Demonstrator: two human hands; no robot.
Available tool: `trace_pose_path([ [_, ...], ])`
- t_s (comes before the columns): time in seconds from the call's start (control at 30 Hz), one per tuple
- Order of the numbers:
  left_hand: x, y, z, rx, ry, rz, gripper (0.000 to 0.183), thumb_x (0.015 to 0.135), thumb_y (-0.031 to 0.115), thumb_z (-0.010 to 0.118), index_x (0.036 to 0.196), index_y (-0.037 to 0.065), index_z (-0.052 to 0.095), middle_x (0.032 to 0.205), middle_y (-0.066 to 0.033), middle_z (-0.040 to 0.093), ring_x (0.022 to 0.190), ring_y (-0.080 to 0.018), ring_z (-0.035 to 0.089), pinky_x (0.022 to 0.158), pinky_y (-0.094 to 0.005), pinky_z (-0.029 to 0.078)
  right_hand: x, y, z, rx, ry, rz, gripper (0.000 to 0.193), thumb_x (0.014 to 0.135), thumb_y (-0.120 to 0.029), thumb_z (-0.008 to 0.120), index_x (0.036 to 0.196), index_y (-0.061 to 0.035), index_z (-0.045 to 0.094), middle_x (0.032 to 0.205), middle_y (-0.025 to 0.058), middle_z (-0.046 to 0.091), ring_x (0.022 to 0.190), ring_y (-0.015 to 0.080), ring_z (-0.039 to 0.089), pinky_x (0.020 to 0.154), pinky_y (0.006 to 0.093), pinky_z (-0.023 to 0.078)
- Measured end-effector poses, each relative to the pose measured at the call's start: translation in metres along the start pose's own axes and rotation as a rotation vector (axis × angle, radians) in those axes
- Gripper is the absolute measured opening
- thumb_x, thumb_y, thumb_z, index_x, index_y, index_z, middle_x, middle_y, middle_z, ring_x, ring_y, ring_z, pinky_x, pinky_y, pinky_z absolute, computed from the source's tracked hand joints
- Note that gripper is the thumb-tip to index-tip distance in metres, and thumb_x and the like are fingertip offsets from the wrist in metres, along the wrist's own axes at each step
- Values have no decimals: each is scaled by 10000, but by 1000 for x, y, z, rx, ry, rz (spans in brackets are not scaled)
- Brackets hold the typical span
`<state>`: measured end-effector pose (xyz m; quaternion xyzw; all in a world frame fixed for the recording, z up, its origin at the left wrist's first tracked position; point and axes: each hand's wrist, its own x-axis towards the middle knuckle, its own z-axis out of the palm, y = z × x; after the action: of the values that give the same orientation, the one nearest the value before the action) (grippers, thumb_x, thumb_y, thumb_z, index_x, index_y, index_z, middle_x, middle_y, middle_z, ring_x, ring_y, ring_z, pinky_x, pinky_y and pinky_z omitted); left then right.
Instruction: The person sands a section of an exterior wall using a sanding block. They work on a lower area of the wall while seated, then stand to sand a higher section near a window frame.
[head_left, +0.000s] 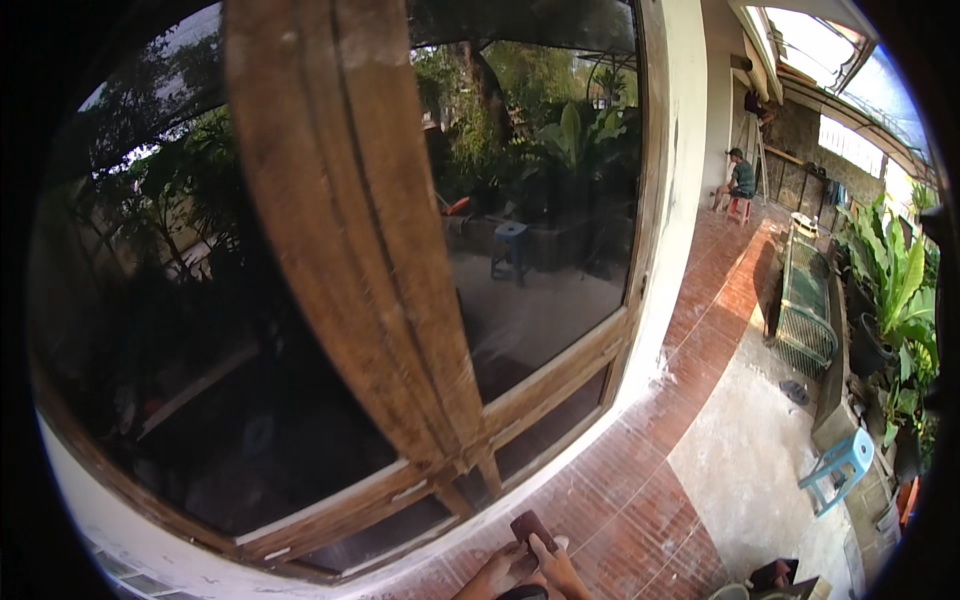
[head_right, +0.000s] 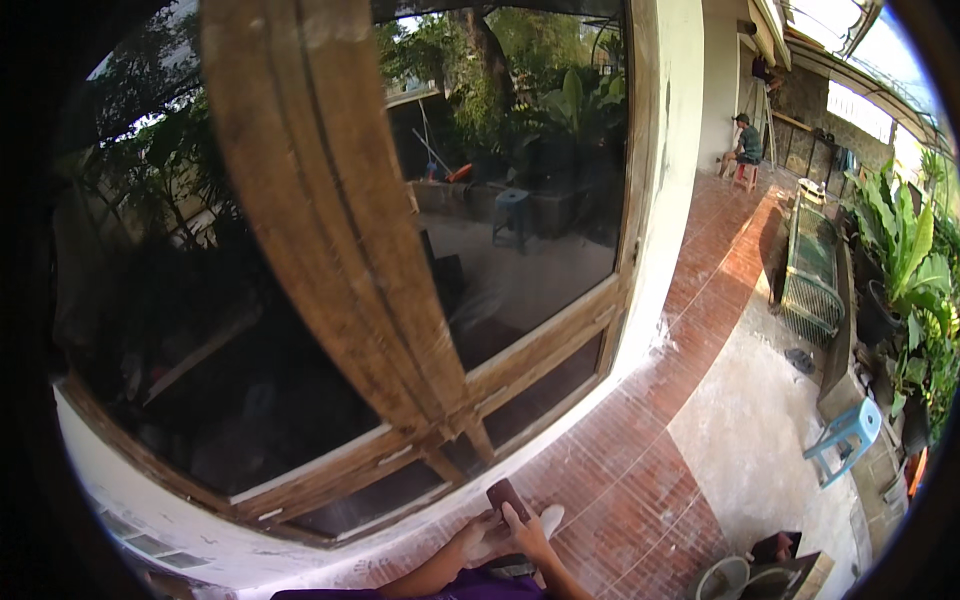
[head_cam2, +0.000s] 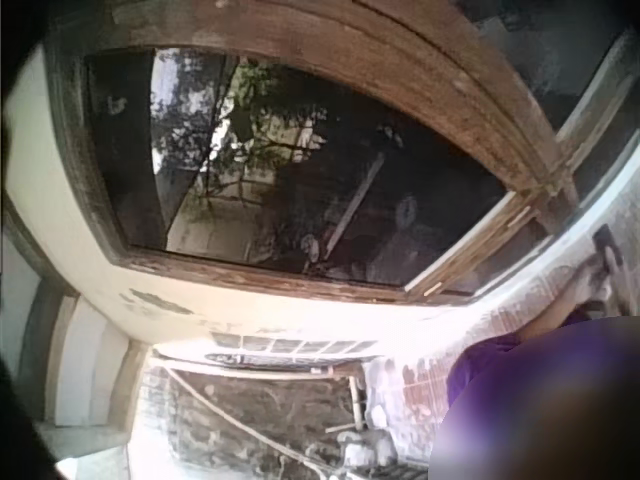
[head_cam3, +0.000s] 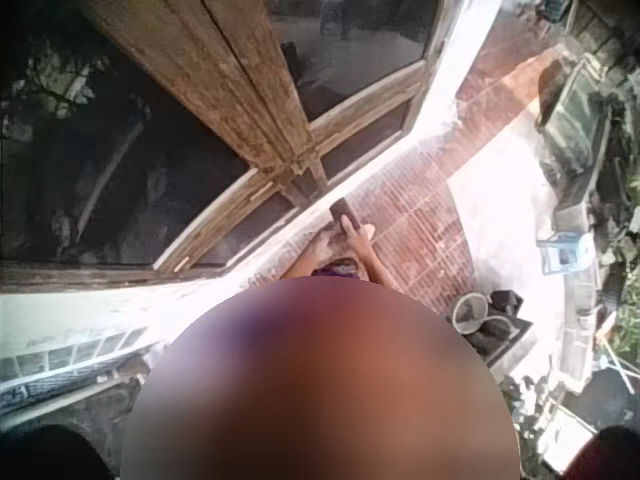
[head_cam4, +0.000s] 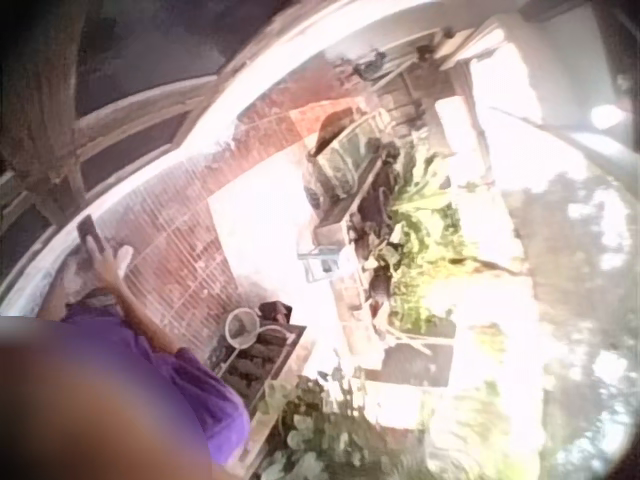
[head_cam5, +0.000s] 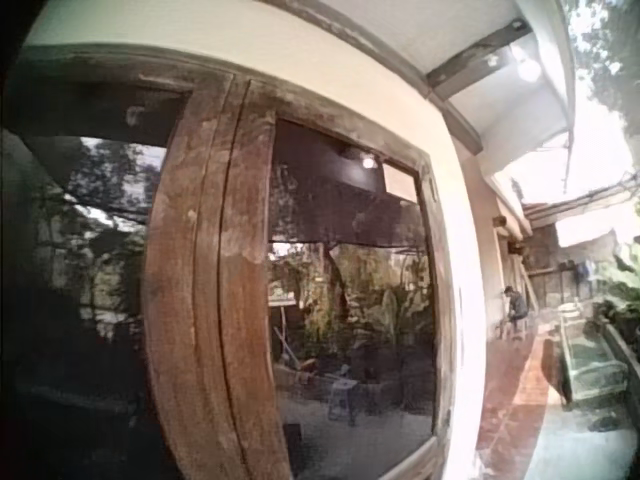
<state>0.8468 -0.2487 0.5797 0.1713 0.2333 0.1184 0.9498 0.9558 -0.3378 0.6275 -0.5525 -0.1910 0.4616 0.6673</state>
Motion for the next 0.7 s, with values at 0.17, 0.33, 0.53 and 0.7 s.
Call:
trace_pose_path([
  [0.17,125,35,64,960,246,39,296,990,243,557,1127,-6,640,995,-138,699,953,-249,683,879,-367,533,94,-56,-82,-397,139,-276,338,962,-254,598,1172,7,640,915,162,699,867,193,652,793,343,500],
  [0.33,253,75,140,1718,1,451,375,972,363,574,982,6,687,888,-223,693,845,-360,680,763,-432,514,164,-129,-216,-935,66,-117,378,948,-302,614,1108,37,669,876,196,705,812,193,675,738,373,508],
  [0.53,428,143,334,1859,-265,920,201,891,182,614,975,4,657,1032,-174,672,970,-332,633,832,-397,487,184,-124,-370,-618,315,-69,350,923,-303,615,992,32,693,706,176,654,707,208,657,656,380,492],
  [0.7,529,229,582,2097,-32,1914,555,937,320,598,1364,-20,499,1514,-229,360,1421,-396,307,1169,-494,268,213,-110,-507,-696,54,78,447,986,-143,522,1427,-82,496,1330,181,594,1281,246,520,1078,338,392],
])
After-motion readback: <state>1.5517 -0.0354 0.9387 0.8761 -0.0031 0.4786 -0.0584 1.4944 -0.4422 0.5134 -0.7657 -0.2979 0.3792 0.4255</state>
